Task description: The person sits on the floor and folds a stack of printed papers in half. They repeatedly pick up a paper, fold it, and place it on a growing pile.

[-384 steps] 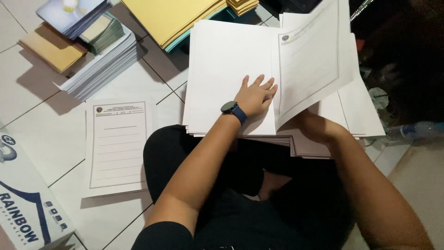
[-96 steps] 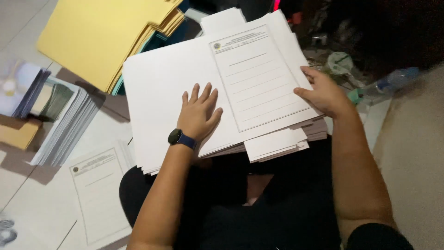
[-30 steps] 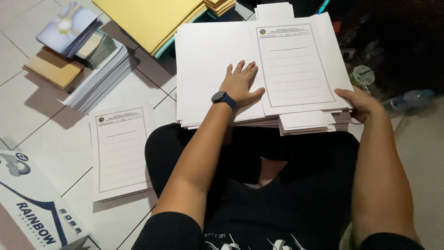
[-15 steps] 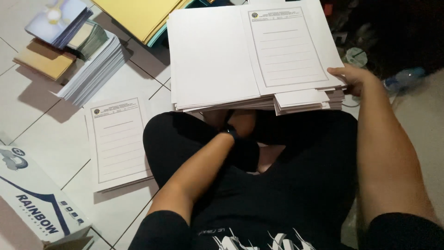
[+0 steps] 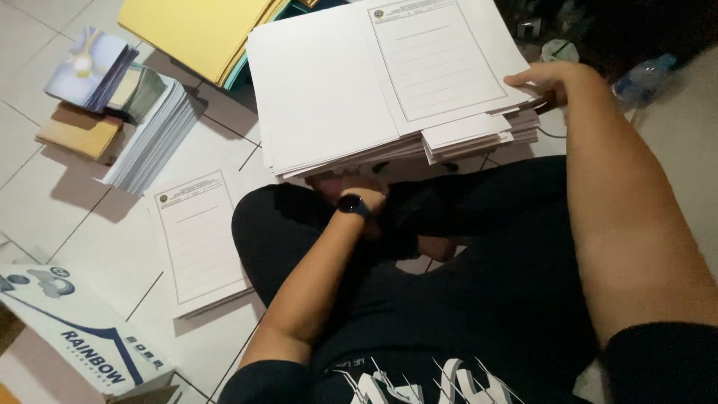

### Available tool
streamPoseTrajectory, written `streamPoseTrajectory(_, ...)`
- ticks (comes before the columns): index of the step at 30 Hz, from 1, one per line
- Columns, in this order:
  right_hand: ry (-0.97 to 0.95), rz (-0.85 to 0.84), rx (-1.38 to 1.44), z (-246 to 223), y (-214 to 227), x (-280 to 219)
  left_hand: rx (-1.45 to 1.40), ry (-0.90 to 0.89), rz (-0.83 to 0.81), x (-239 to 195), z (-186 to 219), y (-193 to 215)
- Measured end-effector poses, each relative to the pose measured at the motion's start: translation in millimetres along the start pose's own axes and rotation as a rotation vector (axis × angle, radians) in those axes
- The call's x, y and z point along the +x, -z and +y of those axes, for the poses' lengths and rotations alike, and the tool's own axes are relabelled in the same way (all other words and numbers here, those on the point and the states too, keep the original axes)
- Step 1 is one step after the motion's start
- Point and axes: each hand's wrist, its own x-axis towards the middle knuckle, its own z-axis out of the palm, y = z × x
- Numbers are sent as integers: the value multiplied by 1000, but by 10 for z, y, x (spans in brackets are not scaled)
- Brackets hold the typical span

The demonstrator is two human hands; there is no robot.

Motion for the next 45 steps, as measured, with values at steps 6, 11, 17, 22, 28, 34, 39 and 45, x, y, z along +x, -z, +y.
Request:
streamPoseTrajectory(6, 310, -183, 247, 208, -91, 473, 78, 348, 343, -252, 148, -861)
streamPoseTrajectory(11, 374, -229, 538, 346, -235, 336, 25, 347, 379, -45, 82, -1005)
streamPoseTrajectory(17, 349, -119, 583, 367, -326, 341, -2569, -132, 590, -39, -187, -535)
streamPoseTrajectory(22, 280, -137, 596, 252, -299, -139, -2749, 373, 1267, -195, -398, 107)
streamPoseTrajectory(28, 179, -104, 510, 278, -262, -348, -2693, 620, 1065, -625, -227, 264)
streamPoseTrajectory(34, 192, -77, 417, 370, -296, -399, -2411, 686, 630, -807, -426, -696)
streamPoseTrajectory(39, 210, -60, 367, 350, -251, -357, -1745, -244, -203, -1160, -246, 37)
streamPoseTrajectory(45, 235, 86, 184, 369, -275, -487, -1123, -287, 752, -448, -504, 994)
